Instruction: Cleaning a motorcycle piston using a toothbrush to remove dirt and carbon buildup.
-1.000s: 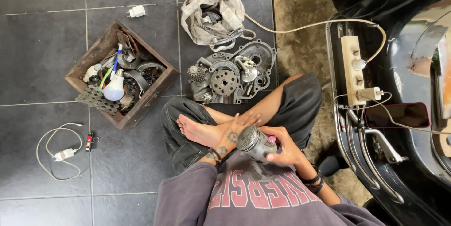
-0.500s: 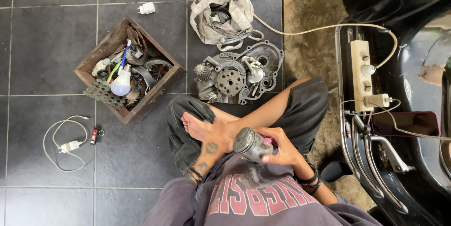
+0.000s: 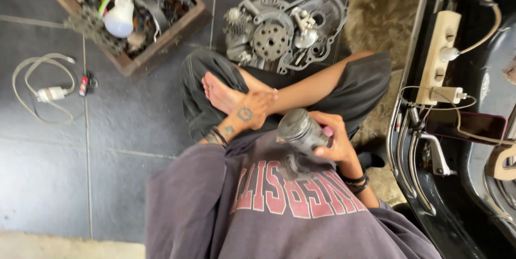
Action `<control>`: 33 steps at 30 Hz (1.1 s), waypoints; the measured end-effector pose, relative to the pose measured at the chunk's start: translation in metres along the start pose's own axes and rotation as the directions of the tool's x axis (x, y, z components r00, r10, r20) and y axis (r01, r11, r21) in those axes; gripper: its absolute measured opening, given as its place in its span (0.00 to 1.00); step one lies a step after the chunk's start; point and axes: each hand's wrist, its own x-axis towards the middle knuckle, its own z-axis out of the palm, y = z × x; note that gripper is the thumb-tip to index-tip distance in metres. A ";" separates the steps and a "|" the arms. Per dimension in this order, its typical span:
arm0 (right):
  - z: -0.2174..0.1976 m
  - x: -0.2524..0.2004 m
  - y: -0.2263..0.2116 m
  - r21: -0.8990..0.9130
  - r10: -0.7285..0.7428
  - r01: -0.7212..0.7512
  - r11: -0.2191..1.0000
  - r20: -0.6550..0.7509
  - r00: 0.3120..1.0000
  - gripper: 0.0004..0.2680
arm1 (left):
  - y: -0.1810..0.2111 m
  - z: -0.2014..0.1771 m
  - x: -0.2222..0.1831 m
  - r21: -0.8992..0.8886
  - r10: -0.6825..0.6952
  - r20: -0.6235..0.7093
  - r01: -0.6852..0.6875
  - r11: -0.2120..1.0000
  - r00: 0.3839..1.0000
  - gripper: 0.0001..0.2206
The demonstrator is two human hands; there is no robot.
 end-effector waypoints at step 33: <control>-0.022 -0.034 0.037 0.159 -0.061 0.150 0.976 -0.460 0.886 0.27 | 0.007 -0.122 0.018 -0.937 -0.050 0.267 0.272 0.220 0.962 0.47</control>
